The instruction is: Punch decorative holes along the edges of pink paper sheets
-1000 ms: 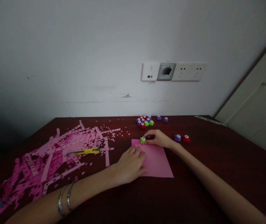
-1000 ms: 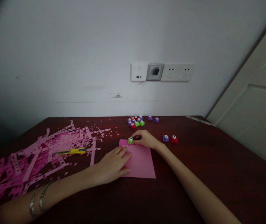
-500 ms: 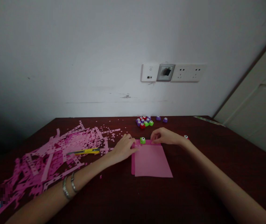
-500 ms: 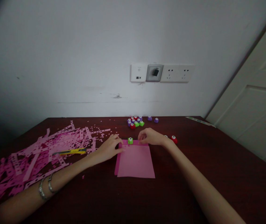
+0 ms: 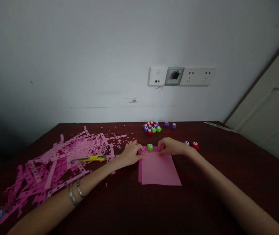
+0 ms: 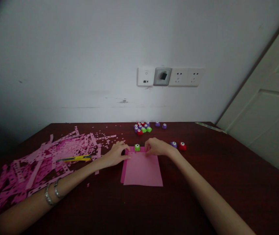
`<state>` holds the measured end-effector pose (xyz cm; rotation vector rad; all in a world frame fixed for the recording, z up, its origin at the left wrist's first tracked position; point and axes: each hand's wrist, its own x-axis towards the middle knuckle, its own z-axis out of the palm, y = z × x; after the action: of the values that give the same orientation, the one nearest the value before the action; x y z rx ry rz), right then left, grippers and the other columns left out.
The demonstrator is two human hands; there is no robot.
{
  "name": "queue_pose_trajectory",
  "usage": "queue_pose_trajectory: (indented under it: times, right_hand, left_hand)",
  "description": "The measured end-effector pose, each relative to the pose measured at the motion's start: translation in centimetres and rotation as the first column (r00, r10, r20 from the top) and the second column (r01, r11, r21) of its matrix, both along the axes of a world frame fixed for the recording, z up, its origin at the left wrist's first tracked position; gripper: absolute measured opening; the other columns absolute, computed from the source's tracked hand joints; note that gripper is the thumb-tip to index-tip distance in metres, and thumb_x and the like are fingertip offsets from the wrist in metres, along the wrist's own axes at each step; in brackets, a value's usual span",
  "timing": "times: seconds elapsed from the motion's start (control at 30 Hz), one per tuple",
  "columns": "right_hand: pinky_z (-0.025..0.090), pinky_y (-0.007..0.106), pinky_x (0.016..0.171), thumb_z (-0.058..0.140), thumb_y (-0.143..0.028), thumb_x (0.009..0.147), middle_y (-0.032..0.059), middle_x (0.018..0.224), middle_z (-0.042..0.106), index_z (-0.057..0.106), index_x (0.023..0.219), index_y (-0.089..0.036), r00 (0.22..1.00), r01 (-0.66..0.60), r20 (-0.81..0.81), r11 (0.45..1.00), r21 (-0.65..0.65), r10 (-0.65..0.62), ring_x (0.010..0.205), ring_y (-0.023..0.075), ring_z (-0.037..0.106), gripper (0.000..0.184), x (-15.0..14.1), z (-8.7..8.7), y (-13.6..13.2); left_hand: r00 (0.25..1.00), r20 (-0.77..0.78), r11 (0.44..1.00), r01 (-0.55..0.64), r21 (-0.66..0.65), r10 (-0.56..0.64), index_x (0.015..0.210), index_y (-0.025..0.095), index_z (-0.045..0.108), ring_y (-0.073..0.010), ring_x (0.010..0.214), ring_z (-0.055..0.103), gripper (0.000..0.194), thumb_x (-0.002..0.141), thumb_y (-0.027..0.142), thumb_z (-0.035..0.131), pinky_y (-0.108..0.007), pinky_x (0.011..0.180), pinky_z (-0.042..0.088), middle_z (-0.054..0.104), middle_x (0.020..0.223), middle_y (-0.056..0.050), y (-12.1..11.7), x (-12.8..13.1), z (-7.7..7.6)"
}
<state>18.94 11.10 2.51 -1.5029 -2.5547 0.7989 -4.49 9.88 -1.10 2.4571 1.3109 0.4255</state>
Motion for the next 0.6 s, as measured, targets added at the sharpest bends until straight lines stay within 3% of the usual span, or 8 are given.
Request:
queue_pose_trajectory:
  times: [0.2,0.33,0.47,0.6]
  right_hand:
    - [0.038,0.021,0.052,0.060,-0.024,0.064,0.0021,0.070,0.066,0.066,0.074,-0.014,0.999,-0.025,-0.048,1.000,-0.010,0.025,0.062,0.0131,0.057,0.015,0.19,-0.37,0.27]
    - [0.038,0.021,0.052,0.060,-0.025,0.064,0.0019,0.069,0.066,0.066,0.074,-0.014,0.998,-0.034,-0.057,0.999,0.004,0.034,0.062,0.0134,0.057,0.015,0.22,-0.49,0.32]
    - [0.038,0.021,0.051,0.059,-0.023,0.065,0.0017,0.069,0.066,0.066,0.074,-0.014,0.997,-0.037,-0.061,0.999,-0.004,0.037,0.062,0.0133,0.057,0.015,0.17,-0.54,0.30]
    - [0.038,0.021,0.052,0.059,-0.024,0.066,0.0024,0.071,0.066,0.067,0.076,-0.014,0.997,-0.042,-0.069,0.999,-0.030,0.039,0.063,0.0137,0.058,0.016,0.08,-0.20,0.17]
  left_hand:
    - [0.999,0.031,0.994,-0.038,-0.103,0.041,0.087,0.018,0.059,-0.0240,0.096,0.048,0.020,0.070,0.026,0.065,-0.041,0.084,0.036,0.052,0.097,-0.007,-0.27,0.17,0.61]
    - [0.989,0.149,0.997,-0.011,-0.074,0.022,0.080,0.017,0.059,-0.0206,0.091,0.049,0.018,0.065,0.021,0.068,-0.035,0.081,0.038,0.055,0.091,-0.005,-0.17,0.24,0.58]
    - [0.970,0.241,0.997,0.009,-0.074,0.009,0.072,0.016,0.059,-0.0150,0.075,0.052,0.010,0.064,0.015,0.064,-0.028,0.070,0.041,0.058,0.075,-0.001,-0.09,0.35,0.34]
    - [0.945,0.327,0.987,0.026,-0.157,0.027,0.070,0.014,0.060,-0.0113,0.063,0.052,0.004,0.067,0.013,0.058,-0.023,0.059,0.040,0.059,0.066,0.001,0.07,0.33,0.21]
